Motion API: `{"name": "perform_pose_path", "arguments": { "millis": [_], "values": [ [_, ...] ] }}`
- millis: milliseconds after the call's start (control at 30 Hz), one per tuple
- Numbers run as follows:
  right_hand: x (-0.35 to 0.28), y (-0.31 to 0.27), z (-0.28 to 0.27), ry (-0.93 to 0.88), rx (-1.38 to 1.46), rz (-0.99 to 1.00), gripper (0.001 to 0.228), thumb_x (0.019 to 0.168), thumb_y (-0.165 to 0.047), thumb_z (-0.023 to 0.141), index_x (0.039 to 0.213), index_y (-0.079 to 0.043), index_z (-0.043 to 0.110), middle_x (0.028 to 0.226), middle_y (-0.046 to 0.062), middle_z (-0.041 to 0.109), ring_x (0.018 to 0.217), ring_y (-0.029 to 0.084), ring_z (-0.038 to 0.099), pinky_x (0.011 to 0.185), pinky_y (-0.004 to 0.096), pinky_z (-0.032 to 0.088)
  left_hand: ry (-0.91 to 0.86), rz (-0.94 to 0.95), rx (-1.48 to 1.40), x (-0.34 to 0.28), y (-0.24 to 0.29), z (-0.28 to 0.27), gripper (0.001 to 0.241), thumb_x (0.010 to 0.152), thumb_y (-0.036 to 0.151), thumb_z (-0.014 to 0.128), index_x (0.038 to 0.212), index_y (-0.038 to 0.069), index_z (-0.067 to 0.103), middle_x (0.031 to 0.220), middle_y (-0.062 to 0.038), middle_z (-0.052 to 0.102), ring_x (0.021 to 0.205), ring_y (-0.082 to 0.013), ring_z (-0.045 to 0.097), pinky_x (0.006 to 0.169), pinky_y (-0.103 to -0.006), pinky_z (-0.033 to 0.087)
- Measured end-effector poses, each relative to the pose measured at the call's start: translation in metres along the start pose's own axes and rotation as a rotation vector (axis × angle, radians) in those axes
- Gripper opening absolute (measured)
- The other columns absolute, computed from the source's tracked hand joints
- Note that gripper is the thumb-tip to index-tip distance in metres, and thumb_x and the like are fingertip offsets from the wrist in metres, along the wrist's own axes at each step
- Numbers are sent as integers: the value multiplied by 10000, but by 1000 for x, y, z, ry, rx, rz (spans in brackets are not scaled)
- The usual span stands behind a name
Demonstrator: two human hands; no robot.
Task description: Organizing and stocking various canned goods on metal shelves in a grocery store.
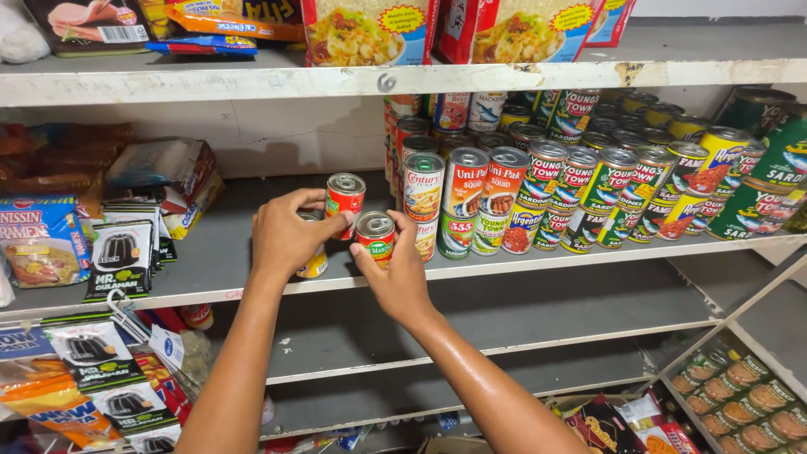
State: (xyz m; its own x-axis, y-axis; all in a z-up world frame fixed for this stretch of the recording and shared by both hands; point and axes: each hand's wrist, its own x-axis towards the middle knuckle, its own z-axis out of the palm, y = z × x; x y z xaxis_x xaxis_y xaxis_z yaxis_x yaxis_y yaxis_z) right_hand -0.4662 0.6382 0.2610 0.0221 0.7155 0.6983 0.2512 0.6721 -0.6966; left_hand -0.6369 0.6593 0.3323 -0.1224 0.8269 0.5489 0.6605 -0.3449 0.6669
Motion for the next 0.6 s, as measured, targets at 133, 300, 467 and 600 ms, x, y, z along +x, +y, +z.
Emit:
{"name": "perform_pose_path", "arguments": {
  "millis": [133,300,467,600],
  "values": [
    [-1,0,1,7,-34,-17,677,920,-240,766,1394,20,360,1184,183,662,1078,258,696,932,368,534,90,80,-84,7,13,1,491,687,357,884,1068,59,796,966,-102,799,863,-183,774,837,-327,570],
    [-1,0,1,10,-23,3,683,919,-249,766,1398,19,359,1167,177,672,1061,255,700,922,369,537,172,185,-229,35,45,14,454,733,322,873,1033,-3,770,928,-108,793,838,-156,769,807,-313,590],
    [-2,1,1,21,-34,33,689,911,-253,768,1397,18,360,1146,173,681,1033,248,707,903,367,547,156,221,-326,70,67,35,401,773,331,869,1016,23,785,926,-86,807,829,-142,770,793,-299,576],
    [-2,1,0,12,-48,-30,690,922,-240,767,1407,26,354,1136,183,682,1029,256,706,904,371,547,251,310,-324,97,76,61,386,737,330,873,980,48,773,892,-79,796,801,-168,778,751,-327,590]
  ]
}}
